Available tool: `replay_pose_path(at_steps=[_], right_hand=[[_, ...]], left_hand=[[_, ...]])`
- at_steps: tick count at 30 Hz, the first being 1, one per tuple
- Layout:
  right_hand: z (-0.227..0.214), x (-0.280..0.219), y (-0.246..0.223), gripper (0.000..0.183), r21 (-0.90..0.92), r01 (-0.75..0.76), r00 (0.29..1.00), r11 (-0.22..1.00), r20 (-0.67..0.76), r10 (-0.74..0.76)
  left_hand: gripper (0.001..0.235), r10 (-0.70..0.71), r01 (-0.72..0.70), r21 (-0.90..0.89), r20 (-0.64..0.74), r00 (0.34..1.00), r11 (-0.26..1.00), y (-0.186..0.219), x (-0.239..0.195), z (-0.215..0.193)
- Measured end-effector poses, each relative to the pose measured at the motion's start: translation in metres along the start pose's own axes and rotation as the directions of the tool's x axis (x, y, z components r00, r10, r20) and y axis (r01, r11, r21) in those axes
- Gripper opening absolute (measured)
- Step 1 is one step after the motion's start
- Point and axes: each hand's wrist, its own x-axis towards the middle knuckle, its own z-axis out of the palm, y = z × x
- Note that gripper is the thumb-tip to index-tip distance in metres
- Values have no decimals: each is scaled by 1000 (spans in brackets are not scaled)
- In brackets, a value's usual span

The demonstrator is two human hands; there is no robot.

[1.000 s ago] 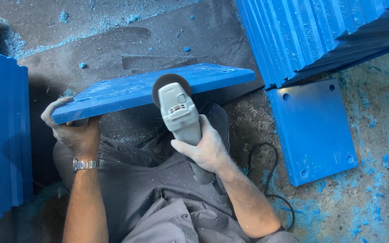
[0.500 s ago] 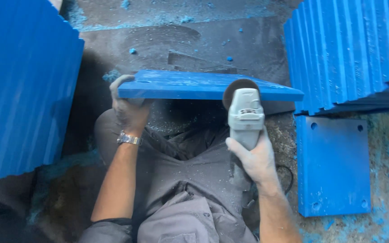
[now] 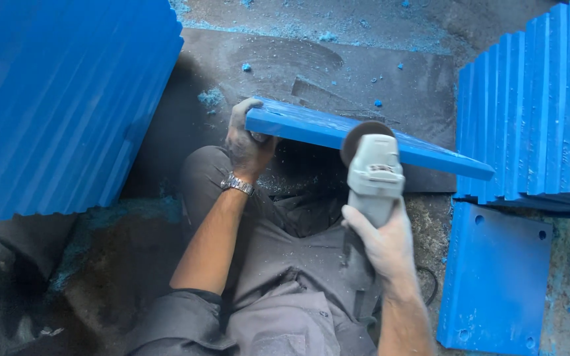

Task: The recorder uses an angle grinder to smooth and trim the edges of blue plastic industrial blocks.

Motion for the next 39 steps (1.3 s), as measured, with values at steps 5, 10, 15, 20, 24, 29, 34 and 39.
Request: replay_pose_path(at_steps=[5, 10, 15, 20, 24, 29, 34, 39], right_hand=[[2, -4, -1, 64, 20, 2, 1000, 1000, -8, -2], [51, -3, -31, 65, -318, 212, 977, 924, 92, -193], [88, 2, -53, 66, -316, 254, 946, 914, 278, -166], [66, -7, -39, 64, -292, 195, 974, 936, 171, -149], [50, -13, -28, 66, -49, 7, 998, 999, 59, -4], [75, -8, -39, 65, -276, 171, 982, 946, 131, -139], [80, -8, -36, 61, -282, 218, 959, 934, 240, -151], [34, -22, -13, 65, -230, 187, 979, 955, 125, -162]], left_hand=[[76, 23, -25, -63, -34, 999, 998, -17, -5, 10], [80, 69, -71, -69, -33, 997, 995, -26, -7, 11], [76, 63, -63, -55, -3, 998, 996, -34, -9, 12], [76, 66, -66, -46, -7, 998, 997, -35, -9, 16], [79, 47, -48, -65, -16, 999, 997, -29, -9, 14], [78, 58, -58, -51, -11, 998, 997, -32, -9, 13], [77, 53, -52, -78, 10, 999, 996, -33, -10, 13], [82, 65, -65, -44, 4, 998, 997, -30, -8, 13]])
